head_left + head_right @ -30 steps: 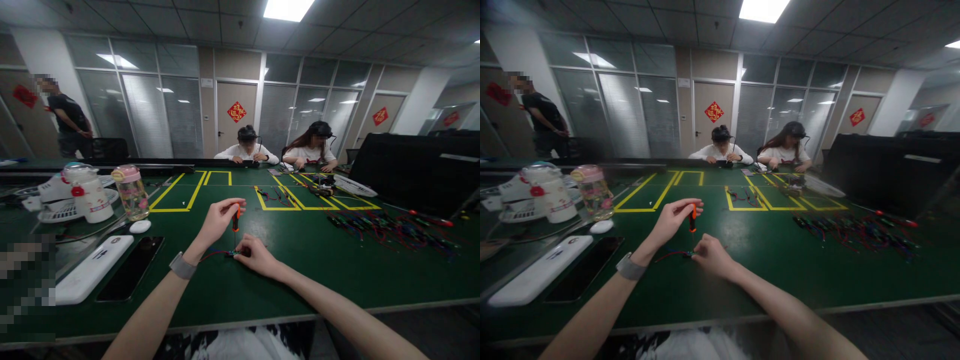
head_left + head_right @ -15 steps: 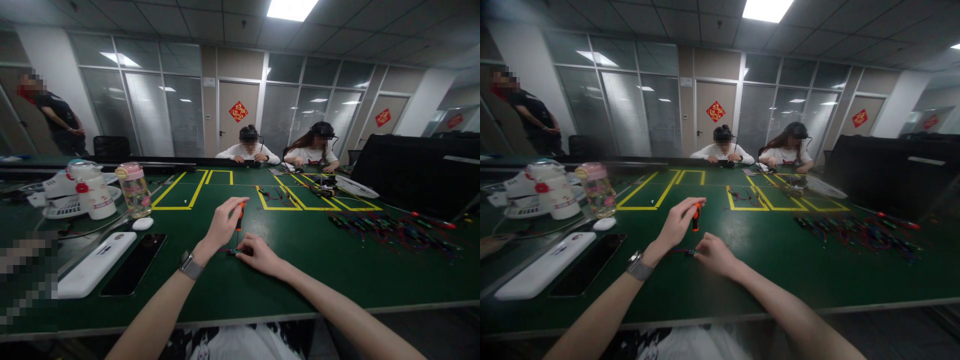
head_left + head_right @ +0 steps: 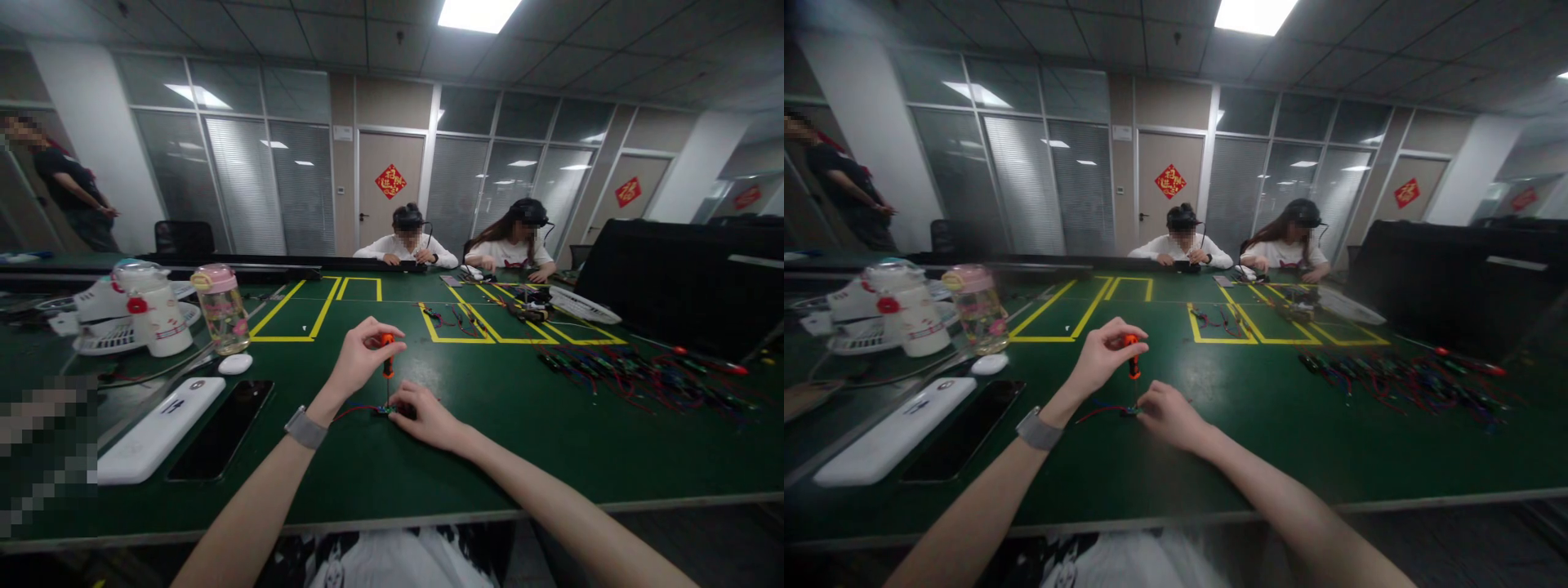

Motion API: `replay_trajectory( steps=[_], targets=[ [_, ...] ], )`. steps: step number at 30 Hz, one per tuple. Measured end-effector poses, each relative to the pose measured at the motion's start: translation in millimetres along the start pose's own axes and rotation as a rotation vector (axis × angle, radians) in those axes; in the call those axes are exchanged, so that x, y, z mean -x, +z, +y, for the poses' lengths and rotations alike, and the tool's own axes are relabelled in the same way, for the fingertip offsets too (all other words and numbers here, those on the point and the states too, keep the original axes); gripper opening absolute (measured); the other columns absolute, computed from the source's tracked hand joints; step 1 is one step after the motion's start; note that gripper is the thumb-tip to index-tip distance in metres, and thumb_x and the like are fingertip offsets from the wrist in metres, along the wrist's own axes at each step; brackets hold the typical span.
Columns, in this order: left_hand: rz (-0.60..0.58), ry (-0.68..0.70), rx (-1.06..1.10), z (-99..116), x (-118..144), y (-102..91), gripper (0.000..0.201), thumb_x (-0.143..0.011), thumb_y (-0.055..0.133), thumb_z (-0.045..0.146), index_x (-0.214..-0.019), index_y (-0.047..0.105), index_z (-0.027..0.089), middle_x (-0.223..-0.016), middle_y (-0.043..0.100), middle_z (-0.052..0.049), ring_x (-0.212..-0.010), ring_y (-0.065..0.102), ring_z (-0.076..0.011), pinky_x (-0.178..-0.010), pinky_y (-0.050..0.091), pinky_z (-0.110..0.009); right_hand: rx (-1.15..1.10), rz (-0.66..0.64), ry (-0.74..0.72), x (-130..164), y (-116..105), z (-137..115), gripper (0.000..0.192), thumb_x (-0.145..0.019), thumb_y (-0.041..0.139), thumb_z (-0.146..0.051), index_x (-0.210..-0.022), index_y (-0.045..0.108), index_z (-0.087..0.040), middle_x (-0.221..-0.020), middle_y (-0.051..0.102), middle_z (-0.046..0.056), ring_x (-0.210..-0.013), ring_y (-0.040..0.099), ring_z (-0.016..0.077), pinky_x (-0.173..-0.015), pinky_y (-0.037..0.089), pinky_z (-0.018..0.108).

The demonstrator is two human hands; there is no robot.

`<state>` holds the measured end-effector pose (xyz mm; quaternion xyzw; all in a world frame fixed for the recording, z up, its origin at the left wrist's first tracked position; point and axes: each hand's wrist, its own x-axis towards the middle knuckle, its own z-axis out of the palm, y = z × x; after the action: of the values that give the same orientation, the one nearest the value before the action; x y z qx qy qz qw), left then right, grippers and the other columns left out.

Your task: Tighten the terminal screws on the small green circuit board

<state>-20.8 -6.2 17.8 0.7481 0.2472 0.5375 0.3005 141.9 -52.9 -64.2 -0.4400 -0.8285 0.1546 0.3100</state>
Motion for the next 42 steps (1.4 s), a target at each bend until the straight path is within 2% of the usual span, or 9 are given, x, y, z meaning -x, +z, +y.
replay_trajectory(
  steps=[4, 7, 12, 17, 21, 24, 28, 35, 42],
  targets=[
    [0.039, 0.106, -0.180, 1.1, 1.5, 1.7, 0.022, -0.090, 0.055, 0.030, -0.100, 0.072, 0.021, -0.093, 0.063, -0.005, -0.088, 0.061, -0.0164, -0.082, 0.050, -0.029, -0.014, -0.005, 0.016, -0.2, -0.4, -0.2, 0.010, -0.078, 0.065, -0.008, -0.086, 0.067, -0.014, -0.081, 0.055, 0.002, -0.068, 0.053, 0.0127, -0.064, 0.043, 0.024],
    [-0.041, 0.068, -0.073, 1.6, 0.0, -0.1, 0.029, -0.094, 0.046, 0.027, -0.112, 0.068, 0.020, -0.109, 0.066, -0.008, -0.105, 0.061, -0.0200, -0.096, 0.047, -0.035, -0.025, -0.006, 0.022, -0.3, -1.0, -1.2, 0.009, -0.078, 0.065, -0.008, -0.085, 0.067, -0.014, -0.081, 0.055, 0.002, -0.068, 0.053, 0.0121, -0.064, 0.043, 0.023],
    [-0.101, -0.100, 0.179, 0.2, -2.0, -1.1, 0.032, -0.087, 0.056, 0.032, -0.112, 0.067, 0.015, -0.099, 0.070, -0.009, -0.088, 0.067, -0.0195, -0.083, 0.054, -0.033, -0.022, -0.002, 0.043, -0.4, -2.1, -2.7, 0.009, -0.078, 0.064, -0.008, -0.084, 0.066, -0.015, -0.079, 0.053, 0.001, -0.067, 0.051, 0.0116, -0.062, 0.042, 0.023],
    [-0.004, -0.008, 0.042, -0.9, 0.0, 1.4, 0.020, -0.080, 0.066, 0.032, -0.093, 0.073, 0.018, -0.090, 0.062, -0.005, -0.078, 0.061, -0.0146, -0.066, 0.051, -0.023, -0.020, 0.014, 0.053, -0.9, -1.4, -1.9, 0.010, -0.076, 0.064, -0.007, -0.082, 0.065, -0.014, -0.076, 0.052, 0.000, -0.065, 0.050, 0.0114, -0.061, 0.040, 0.022],
    [0.003, 0.019, -0.004, -1.0, -0.2, 1.8, 0.024, -0.089, 0.055, 0.031, -0.101, 0.073, 0.020, -0.100, 0.063, -0.007, -0.091, 0.062, -0.0168, -0.079, 0.051, -0.027, -0.019, 0.014, 0.050, -1.1, -1.0, -1.0, 0.011, -0.075, 0.064, -0.006, -0.082, 0.065, -0.014, -0.076, 0.052, 0.000, -0.065, 0.050, 0.0116, -0.061, 0.040, 0.022],
    [-0.078, -0.036, 0.168, -2.1, -1.5, 1.8, 0.029, -0.091, 0.050, 0.030, -0.109, 0.070, 0.018, -0.108, 0.067, -0.009, -0.100, 0.063, -0.0204, -0.089, 0.050, -0.033, -0.009, 0.005, 0.045, -1.4, -1.9, -0.5, 0.010, -0.075, 0.064, -0.006, -0.081, 0.065, -0.013, -0.075, 0.052, 0.000, -0.067, 0.051, 0.0122, -0.062, 0.040, 0.023],
    [-0.092, -0.116, 0.305, -5.3, -2.3, 2.9, 0.029, -0.086, 0.060, 0.032, -0.108, 0.069, 0.015, -0.099, 0.071, -0.009, -0.091, 0.067, -0.0203, -0.084, 0.053, -0.034, -0.008, -0.002, 0.036, -1.6, -2.3, 1.3, 0.009, -0.076, 0.064, -0.006, -0.082, 0.066, -0.013, -0.076, 0.052, 0.000, -0.068, 0.051, 0.0128, -0.064, 0.041, 0.024],
    [0.085, -0.040, 0.076, -3.6, -0.3, 5.7, 0.018, -0.081, 0.066, 0.033, -0.087, 0.072, 0.017, -0.092, 0.064, -0.005, -0.079, 0.062, -0.0146, -0.067, 0.051, -0.023, -0.027, -0.007, 0.014, -1.5, -2.3, 3.2, 0.010, -0.078, 0.064, -0.008, -0.085, 0.065, -0.015, -0.078, 0.053, 0.000, -0.069, 0.052, 0.0127, -0.064, 0.042, 0.024],
    [-0.040, -0.120, 0.306, -6.2, -2.2, 5.0, 0.033, -0.089, 0.053, 0.033, -0.113, 0.067, 0.015, -0.112, 0.069, -0.011, -0.106, 0.064, -0.0236, -0.095, 0.049, -0.039, 0.058, -0.024, -0.029, -0.1, -7.8, 1.8, 0.009, -0.081, 0.062, -0.010, -0.087, 0.065, -0.016, -0.083, 0.056, 0.003, -0.074, 0.053, 0.0149, -0.068, 0.044, 0.026]
  ],
)
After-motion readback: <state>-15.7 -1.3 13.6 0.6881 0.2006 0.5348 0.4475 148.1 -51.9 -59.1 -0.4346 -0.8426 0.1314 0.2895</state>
